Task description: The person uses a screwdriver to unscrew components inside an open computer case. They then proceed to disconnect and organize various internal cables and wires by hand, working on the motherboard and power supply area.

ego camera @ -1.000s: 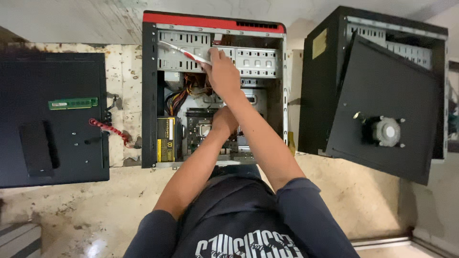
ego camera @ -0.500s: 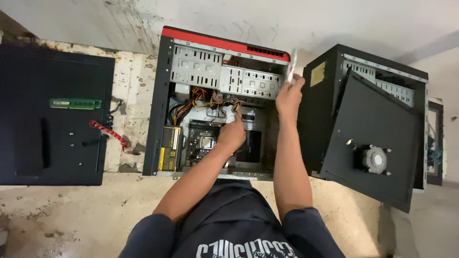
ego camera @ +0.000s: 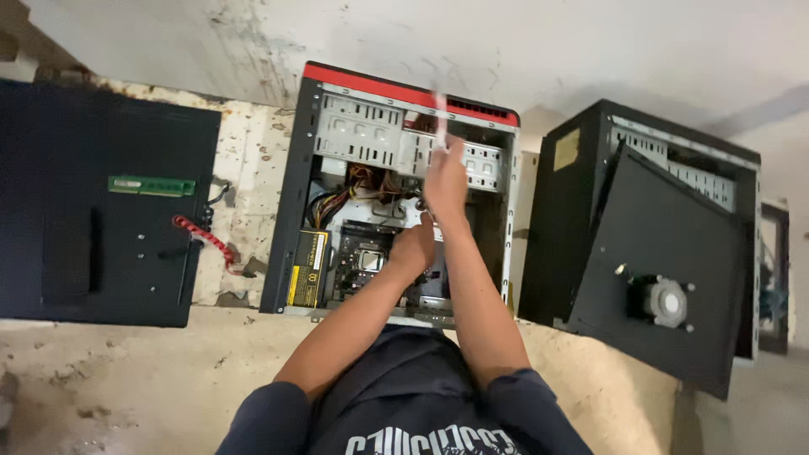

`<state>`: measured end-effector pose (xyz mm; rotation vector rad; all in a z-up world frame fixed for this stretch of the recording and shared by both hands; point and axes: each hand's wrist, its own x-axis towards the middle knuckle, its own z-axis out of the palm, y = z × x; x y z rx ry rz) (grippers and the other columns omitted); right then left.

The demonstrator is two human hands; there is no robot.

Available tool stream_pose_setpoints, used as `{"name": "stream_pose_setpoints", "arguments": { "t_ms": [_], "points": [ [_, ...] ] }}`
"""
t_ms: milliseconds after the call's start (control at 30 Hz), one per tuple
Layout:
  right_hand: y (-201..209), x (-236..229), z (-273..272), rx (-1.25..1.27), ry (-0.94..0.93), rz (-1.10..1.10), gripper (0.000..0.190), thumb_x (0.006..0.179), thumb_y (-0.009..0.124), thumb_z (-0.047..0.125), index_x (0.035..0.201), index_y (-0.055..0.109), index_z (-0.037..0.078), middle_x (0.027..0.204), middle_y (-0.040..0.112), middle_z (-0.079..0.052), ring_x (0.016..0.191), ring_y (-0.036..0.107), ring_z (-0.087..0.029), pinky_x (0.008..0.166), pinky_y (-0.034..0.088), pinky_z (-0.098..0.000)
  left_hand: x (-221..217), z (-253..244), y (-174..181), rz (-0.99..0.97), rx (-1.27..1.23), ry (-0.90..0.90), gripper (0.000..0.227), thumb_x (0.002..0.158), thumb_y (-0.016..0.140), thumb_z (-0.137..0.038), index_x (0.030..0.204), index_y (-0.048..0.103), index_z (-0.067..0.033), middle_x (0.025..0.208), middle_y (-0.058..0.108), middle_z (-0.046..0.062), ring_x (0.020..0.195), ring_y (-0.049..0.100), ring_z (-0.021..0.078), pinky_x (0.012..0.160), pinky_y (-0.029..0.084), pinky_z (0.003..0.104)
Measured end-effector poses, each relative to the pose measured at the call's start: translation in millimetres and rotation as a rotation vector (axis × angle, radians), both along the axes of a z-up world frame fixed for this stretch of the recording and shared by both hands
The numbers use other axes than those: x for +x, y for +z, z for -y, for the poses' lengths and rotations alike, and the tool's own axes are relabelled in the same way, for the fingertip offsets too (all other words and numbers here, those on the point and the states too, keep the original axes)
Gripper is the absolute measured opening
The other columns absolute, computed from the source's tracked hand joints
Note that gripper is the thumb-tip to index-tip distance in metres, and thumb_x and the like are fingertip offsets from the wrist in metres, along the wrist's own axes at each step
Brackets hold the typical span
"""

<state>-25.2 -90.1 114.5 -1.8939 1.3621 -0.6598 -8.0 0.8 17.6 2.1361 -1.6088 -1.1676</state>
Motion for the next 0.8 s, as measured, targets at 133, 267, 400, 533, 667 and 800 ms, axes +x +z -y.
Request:
{"name": "stream_pose_setpoints", "arguments": {
  "t_ms": [133, 267, 400, 533, 667, 800],
  "points": [
    [12, 23, -14, 0.016, 0.146, -0.158, 0.037, 0.111, 0.036, 0.015, 0.147, 0.037, 0.006, 0.081, 0.068, -0.019, 0.072, 0.069, -0.039, 0.06, 0.049, -0.0504, 3, 0, 7, -0.047, -0.072, 0.047, 0.043, 0.098, 0.045, -0.017, 0.13, 0.056, 0.0081, 0.095, 0.076, 0.028, 0.089, 0.076, 0.0481, 0.07, 0.062, 0.057],
    [46, 51, -38, -0.006, 0.301, -0.107, 0.035, 0.109, 0.045, 0.01, 0.143, 0.05, 0.007, 0.103, 0.075, -0.023, 0.095, 0.075, -0.042, 0.076, 0.059, -0.0532, -2, -4, -8, -0.067, -0.043, 0.045, 0.043, 0.098, 0.048, -0.019, 0.131, 0.058, 0.0073, 0.096, 0.076, 0.027, 0.088, 0.076, 0.0464, 0.069, 0.063, 0.055],
    [14, 47, -34, -0.058, 0.222, -0.138, 0.029, 0.111, 0.041, 0.007, 0.139, 0.045, 0.001, 0.091, 0.072, -0.03, 0.074, 0.073, -0.041, 0.063, 0.053, -0.0479, -2, -4, -20, -0.081, -0.04, 0.054, 0.044, 0.098, 0.05, -0.021, 0.131, 0.06, 0.0068, 0.096, 0.076, 0.027, 0.088, 0.076, 0.0451, 0.068, 0.063, 0.054],
    [-4, 52, -38, -0.023, 0.455, -0.209, 0.029, 0.11, 0.045, 0.019, 0.137, 0.051, 0.01, 0.095, 0.074, -0.022, 0.075, 0.075, -0.04, 0.061, 0.056, -0.0487, -5, 1, -31, -0.109, -0.034, 0.059, 0.045, 0.098, 0.053, -0.023, 0.131, 0.062, 0.0059, 0.097, 0.075, 0.026, 0.088, 0.076, 0.0431, 0.066, 0.063, 0.052],
    [13, 44, -31, -0.13, 0.339, -0.477, 0.028, 0.112, 0.043, 0.027, 0.139, 0.05, 0.022, 0.092, 0.075, -0.017, 0.08, 0.077, -0.038, 0.064, 0.058, -0.0484, -5, 4, -43, -0.124, -0.017, 0.049, 0.046, 0.098, 0.056, -0.025, 0.132, 0.064, 0.0051, 0.098, 0.075, 0.026, 0.087, 0.076, 0.0412, 0.065, 0.063, 0.05],
    [19, -10, -23, -0.008, 0.156, -0.568, 0.036, 0.108, 0.044, 0.032, 0.143, 0.048, 0.024, 0.102, 0.074, -0.026, 0.097, 0.073, -0.049, 0.081, 0.056, -0.062, -8, 9, -45, -0.143, -0.021, 0.024, 0.046, 0.099, 0.058, -0.027, 0.132, 0.066, 0.0045, 0.099, 0.075, 0.025, 0.087, 0.076, 0.0399, 0.064, 0.063, 0.049]
  ]
}}
